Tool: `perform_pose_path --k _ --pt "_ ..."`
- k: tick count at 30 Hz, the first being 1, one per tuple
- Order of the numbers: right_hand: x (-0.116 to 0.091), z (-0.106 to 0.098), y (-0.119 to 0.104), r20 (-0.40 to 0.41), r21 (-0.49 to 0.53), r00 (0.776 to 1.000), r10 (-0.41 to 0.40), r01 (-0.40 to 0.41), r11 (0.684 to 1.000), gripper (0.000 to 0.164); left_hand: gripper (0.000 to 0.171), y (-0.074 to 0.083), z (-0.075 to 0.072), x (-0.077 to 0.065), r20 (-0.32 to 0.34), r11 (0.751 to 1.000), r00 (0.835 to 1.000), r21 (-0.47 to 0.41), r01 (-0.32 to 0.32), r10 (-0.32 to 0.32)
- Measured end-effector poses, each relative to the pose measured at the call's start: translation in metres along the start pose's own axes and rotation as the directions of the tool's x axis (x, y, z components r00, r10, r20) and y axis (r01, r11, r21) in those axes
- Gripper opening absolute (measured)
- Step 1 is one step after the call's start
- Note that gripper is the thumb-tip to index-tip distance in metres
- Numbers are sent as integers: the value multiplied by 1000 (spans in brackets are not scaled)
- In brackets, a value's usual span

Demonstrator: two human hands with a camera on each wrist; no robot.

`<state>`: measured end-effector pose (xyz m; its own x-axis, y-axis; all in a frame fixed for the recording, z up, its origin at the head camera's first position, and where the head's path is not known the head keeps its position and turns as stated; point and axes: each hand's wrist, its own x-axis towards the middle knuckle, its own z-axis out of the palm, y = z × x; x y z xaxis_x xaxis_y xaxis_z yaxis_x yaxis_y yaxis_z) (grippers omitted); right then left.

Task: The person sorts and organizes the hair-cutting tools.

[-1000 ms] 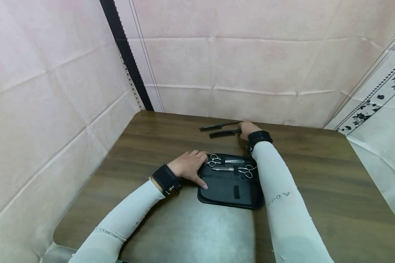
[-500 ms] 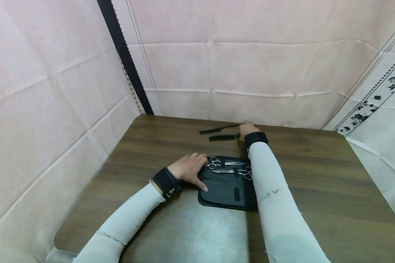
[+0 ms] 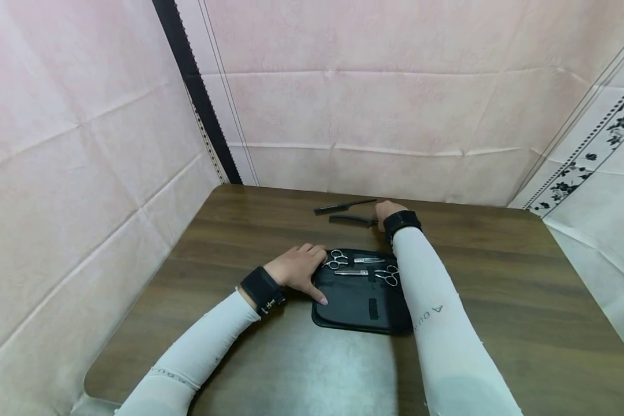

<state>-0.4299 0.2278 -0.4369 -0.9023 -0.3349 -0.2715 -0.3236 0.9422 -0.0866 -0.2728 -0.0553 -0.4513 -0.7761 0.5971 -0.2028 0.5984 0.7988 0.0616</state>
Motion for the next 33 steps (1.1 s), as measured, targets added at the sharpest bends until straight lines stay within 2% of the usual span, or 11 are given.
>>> perform_pose_path --k 5,9,15,18,24,29,33 --pt "0 1 3 3 -47 998 -57 57 997 15 107 0 1 0 5 1000 1000 -5 7 -7" --pt "2 0 6 0 -69 994 -107 107 992 13 106 0 1 -1 9 1000 1000 -5 3 -3" --pt "-7 -12 5 -3 -21 979 -204 204 979 21 104 0 0 -2 8 1000 1000 -12 3 -3" --pt "-19 -15 7 -25 30 973 -227 228 973 15 104 1 0 -1 2 1000 1000 -14 1 -1" --pt "-48 -9 9 -18 14 968 -249 249 968 18 102 4 2 1 8 1000 1000 -13 -3 3" --pt "-71 -8 12 -55 27 946 -319 321 947 19 100 3 1 1 3 1000 1000 -17 -1 1" --pt "-90 -13 14 -82 53 937 -340 345 937 18 101 1 2 2 1 1000 1000 -27 1 -1"
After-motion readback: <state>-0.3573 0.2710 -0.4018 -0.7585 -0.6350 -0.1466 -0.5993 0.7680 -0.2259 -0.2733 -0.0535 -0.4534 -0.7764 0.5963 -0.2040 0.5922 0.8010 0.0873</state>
